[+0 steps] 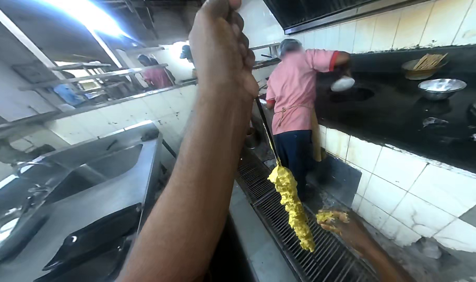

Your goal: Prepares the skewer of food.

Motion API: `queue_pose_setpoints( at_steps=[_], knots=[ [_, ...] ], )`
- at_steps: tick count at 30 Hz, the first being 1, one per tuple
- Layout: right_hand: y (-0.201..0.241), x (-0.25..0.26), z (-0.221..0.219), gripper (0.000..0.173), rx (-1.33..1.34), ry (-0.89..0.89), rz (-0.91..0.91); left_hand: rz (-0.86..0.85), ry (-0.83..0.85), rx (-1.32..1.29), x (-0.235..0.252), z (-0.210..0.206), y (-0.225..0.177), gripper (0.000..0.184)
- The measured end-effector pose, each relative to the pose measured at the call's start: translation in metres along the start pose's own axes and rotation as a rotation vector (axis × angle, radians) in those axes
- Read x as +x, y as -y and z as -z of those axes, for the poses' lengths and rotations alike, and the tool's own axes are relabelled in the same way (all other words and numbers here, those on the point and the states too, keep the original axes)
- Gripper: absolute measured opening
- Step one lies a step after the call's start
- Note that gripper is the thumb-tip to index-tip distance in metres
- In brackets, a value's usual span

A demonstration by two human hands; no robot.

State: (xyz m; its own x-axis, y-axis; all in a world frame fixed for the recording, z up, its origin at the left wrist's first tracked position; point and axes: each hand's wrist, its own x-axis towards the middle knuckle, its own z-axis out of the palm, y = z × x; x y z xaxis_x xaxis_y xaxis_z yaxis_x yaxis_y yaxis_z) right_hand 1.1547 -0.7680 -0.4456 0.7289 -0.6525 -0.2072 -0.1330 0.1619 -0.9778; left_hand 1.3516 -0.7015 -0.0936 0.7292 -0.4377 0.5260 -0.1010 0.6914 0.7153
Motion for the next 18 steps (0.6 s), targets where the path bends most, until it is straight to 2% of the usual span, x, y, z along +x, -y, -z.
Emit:
queue_pose_setpoints(
  at_steps=[8,14,18],
  knots=[
    [-0.002,0.010,-0.017,0.021,-0.068,-0.109,0.098,-0.039,-0.010,-0.012,0.011,-0.017,-0.016,0.029],
    [-0.011,0.028,-0.043,0.023,-0.181,-0.143,0.188,-0.046,0.015,-0.020,0.008,-0.025,-0.017,0.032],
    [-0.019,0.033,-0.042,0.020,-0.040,-0.144,0.160,-0.043,-0.020,-0.002,0.004,-0.028,-0.017,0.030]
  ],
)
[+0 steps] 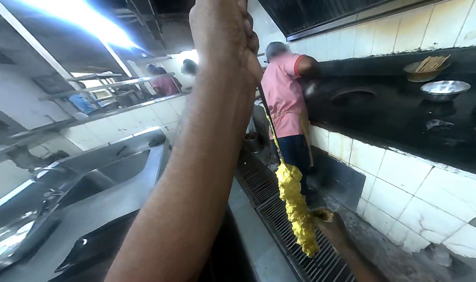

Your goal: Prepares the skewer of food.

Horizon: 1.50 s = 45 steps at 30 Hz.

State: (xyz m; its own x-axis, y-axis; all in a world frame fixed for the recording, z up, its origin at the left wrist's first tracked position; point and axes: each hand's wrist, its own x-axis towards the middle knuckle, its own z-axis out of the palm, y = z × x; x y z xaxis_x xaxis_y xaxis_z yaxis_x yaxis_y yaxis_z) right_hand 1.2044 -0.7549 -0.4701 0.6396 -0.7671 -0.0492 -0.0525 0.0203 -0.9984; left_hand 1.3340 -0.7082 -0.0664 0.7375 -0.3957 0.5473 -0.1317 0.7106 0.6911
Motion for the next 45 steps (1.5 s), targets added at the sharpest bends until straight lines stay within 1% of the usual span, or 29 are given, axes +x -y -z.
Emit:
queue_pose_setpoints(
  at_steps=[3,5,6,8,11,13,15,18,20,22,24,27,30,32,34,36,38,39,41,45],
  knots=[
    [0.002,-0.006,0.005,0.018,0.145,-0.038,0.000,0.001,-0.033,0.018,-0.003,-0.001,0.000,0.027],
    [0.006,-0.013,0.004,0.019,0.177,-0.060,0.010,0.012,-0.054,0.054,-0.005,-0.002,0.000,0.027],
    [0.006,-0.016,0.001,0.018,0.179,-0.077,0.043,0.017,-0.068,0.074,-0.006,-0.003,0.000,0.027],
    [0.007,-0.020,-0.006,0.018,0.128,-0.107,0.158,0.025,-0.082,0.089,-0.008,-0.005,0.002,0.026],
    [0.004,-0.018,-0.015,0.019,-0.039,-0.175,0.339,0.012,-0.072,0.098,-0.007,-0.005,0.007,0.024],
    [0.004,-0.016,-0.017,0.022,-0.103,-0.220,0.373,0.010,-0.083,0.107,-0.008,-0.005,0.009,0.022],
    [0.005,-0.014,-0.018,0.021,-0.120,-0.260,0.398,0.012,-0.096,0.111,-0.009,-0.004,0.010,0.019],
    [0.014,-0.015,-0.018,0.024,-0.188,-0.208,0.392,0.032,-0.109,0.133,-0.011,-0.003,0.010,0.018],
    [0.015,-0.015,-0.015,0.022,-0.198,-0.232,0.416,0.034,-0.116,0.140,-0.012,-0.003,0.011,0.017],
    [0.015,-0.016,-0.006,0.021,-0.112,-0.224,0.379,0.026,-0.125,0.145,-0.010,-0.001,0.010,0.016],
    [0.015,-0.019,0.004,0.020,-0.023,-0.179,0.272,0.007,-0.125,0.137,-0.010,0.002,0.009,0.015],
    [0.012,-0.025,0.010,0.024,-0.068,-0.110,0.138,-0.001,-0.109,0.124,-0.009,0.002,0.007,0.015],
    [0.003,-0.022,0.003,0.023,-0.240,-0.052,0.161,0.018,-0.105,0.142,-0.008,0.001,0.005,0.016],
    [0.003,-0.022,0.000,0.025,-0.334,-0.004,0.129,0.011,-0.096,0.146,-0.008,0.000,0.004,0.017],
    [-0.004,-0.020,0.002,0.024,-0.315,-0.047,0.162,-0.008,-0.091,0.139,-0.008,0.000,0.003,0.018],
    [-0.012,-0.020,0.009,0.021,-0.207,-0.102,0.196,-0.013,-0.092,0.133,-0.007,0.002,0.000,0.018],
    [-0.015,-0.026,0.014,0.025,-0.138,-0.114,0.153,-0.014,-0.087,0.130,-0.006,0.004,-0.001,0.018],
    [-0.015,-0.028,0.015,0.027,-0.136,-0.104,0.120,-0.013,-0.086,0.133,-0.006,0.004,-0.002,0.019],
    [-0.019,-0.028,0.013,0.026,-0.147,-0.067,0.071,-0.006,-0.080,0.139,-0.006,0.005,-0.004,0.020],
    [-0.029,-0.016,-0.001,0.022,-0.205,-0.099,0.076,0.019,-0.053,0.154,-0.003,0.006,-0.005,0.021]
  ],
)
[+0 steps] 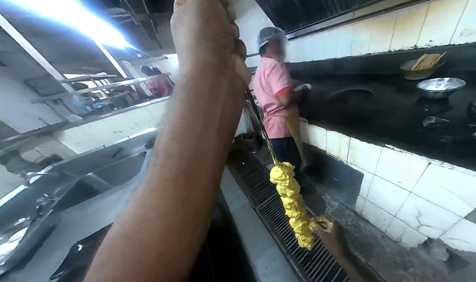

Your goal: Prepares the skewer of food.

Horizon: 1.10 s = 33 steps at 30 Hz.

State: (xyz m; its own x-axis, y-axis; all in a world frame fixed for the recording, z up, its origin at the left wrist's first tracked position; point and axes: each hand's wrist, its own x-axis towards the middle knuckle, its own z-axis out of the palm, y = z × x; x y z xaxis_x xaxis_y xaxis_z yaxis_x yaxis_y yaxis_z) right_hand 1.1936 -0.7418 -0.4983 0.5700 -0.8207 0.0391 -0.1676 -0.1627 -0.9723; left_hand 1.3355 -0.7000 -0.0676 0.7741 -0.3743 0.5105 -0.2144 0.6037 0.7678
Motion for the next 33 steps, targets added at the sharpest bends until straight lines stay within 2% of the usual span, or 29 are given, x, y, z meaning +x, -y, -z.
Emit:
queue_pose_setpoints(
  at_steps=[7,9,13,15,18,20,24,27,30,33],
  knots=[
    [-0.009,0.014,-0.008,0.023,0.166,-0.091,0.004,0.020,-0.018,-0.033,-0.002,0.004,-0.002,0.016],
    [-0.009,0.016,-0.009,0.026,0.118,-0.044,0.007,0.031,-0.019,-0.040,-0.004,0.005,-0.002,0.016],
    [-0.007,0.021,-0.010,0.025,0.083,-0.107,0.034,0.038,-0.008,-0.038,0.000,0.010,0.001,0.016],
    [-0.011,0.022,-0.011,0.025,0.105,-0.039,-0.006,0.045,-0.003,-0.038,0.004,0.014,0.005,0.016],
    [-0.012,0.022,-0.013,0.023,0.219,-0.098,-0.026,0.052,0.031,-0.061,0.010,0.022,0.010,0.013],
    [-0.010,0.019,-0.012,0.026,0.193,-0.061,-0.095,0.057,0.045,-0.075,0.013,0.028,0.013,0.011],
    [-0.021,0.020,-0.021,0.024,0.185,-0.127,-0.148,0.072,0.038,-0.066,0.024,0.037,0.016,0.014],
    [-0.028,0.021,-0.038,0.028,0.157,0.015,-0.217,0.105,0.024,-0.053,0.033,0.042,0.020,0.022],
    [-0.035,0.031,-0.057,0.028,0.147,-0.042,-0.206,0.103,0.078,-0.090,0.048,0.047,0.026,0.026],
    [-0.036,0.045,-0.066,0.028,0.158,-0.012,-0.237,0.060,0.144,-0.106,0.064,0.052,0.036,0.028]
  ],
)
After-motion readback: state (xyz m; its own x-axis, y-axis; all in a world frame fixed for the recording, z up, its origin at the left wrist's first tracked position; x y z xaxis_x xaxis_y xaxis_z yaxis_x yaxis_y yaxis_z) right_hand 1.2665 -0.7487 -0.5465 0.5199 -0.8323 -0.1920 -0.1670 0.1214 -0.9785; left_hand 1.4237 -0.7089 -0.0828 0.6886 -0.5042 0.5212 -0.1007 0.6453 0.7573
